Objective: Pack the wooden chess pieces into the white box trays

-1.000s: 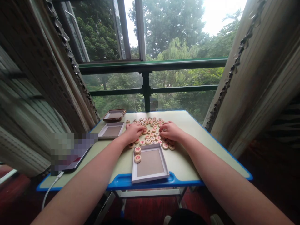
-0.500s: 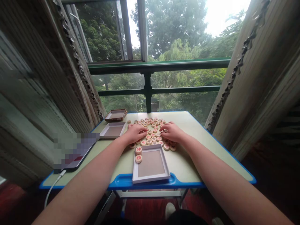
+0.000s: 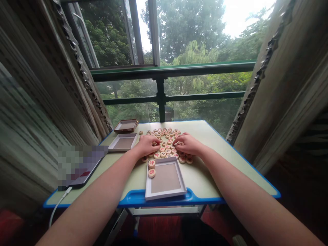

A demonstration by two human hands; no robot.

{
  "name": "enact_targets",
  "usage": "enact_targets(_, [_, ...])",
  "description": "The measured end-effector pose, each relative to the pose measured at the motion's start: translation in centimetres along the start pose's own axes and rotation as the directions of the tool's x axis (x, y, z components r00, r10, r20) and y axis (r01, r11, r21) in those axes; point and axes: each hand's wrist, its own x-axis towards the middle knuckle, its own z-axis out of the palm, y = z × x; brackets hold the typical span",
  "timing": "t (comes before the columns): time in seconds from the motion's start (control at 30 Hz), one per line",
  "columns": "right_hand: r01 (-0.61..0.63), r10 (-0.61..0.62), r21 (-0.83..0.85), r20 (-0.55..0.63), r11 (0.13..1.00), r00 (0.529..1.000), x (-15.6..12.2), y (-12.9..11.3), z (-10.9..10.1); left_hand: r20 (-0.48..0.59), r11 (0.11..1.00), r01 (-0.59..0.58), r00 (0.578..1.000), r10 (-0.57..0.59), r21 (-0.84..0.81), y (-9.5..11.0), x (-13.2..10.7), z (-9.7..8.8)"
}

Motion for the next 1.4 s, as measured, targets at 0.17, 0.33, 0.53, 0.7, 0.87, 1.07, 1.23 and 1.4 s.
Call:
enact_targets(0.17, [0.015, -0.016, -0.028, -0.014, 0.999, 1.000, 0.1, -0.1, 0.4, -0.002, 1.000, -0.006, 1.000, 0.006, -0.015, -0.2, 0.0, 0.0])
enact_targets(0.33, [0.021, -0.020, 0.013, -0.048, 1.000, 0.999, 0.1, -0.6, 0.7, -0.072, 0.997, 0.072, 0.995, -0.071, 0.013, -0.5, 0.2, -0.1])
enact_targets(0.53, [-0.007, 0.006, 0.012, 0.017, 1.000, 1.000, -0.2, -1.8, 0.9, 0.015, 0.997, 0.067, 0.998, -0.067, 0.026, -0.6, 0.2, 0.2])
enact_targets(0.7, [0.066, -0.066, 0.027, 0.005, 0.997, 0.998, -0.3, -1.8, 1.2, -0.081, 0.980, 0.194, 0.977, -0.198, -0.049, -1.7, 0.6, 0.3])
enact_targets(0.87, [0.123, -0.124, 0.041, 0.019, 0.992, 0.992, -0.1, -1.6, 1.1, -0.088, 0.951, 0.309, 0.947, -0.310, -0.025, -2.5, 0.6, -0.2])
enact_targets(1.07, [0.132, -0.132, 0.036, -0.003, 0.991, 0.991, 0.1, -1.1, 1.3, -0.119, 0.960, 0.278, 0.955, -0.273, 0.024, -2.9, 0.5, -0.6])
enact_targets(1.23, [0.193, -0.199, 0.079, 0.081, 0.978, 0.977, -0.2, -1.7, 1.1, -0.121, 0.961, 0.275, 0.954, -0.274, -0.004, -3.3, 0.7, -0.4])
enact_targets(1.4, [0.186, -0.193, 0.075, 0.103, 0.980, 0.976, -0.3, -2.2, 0.9, -0.082, 0.959, 0.279, 0.956, -0.281, -0.042, -3.1, 0.6, -0.3])
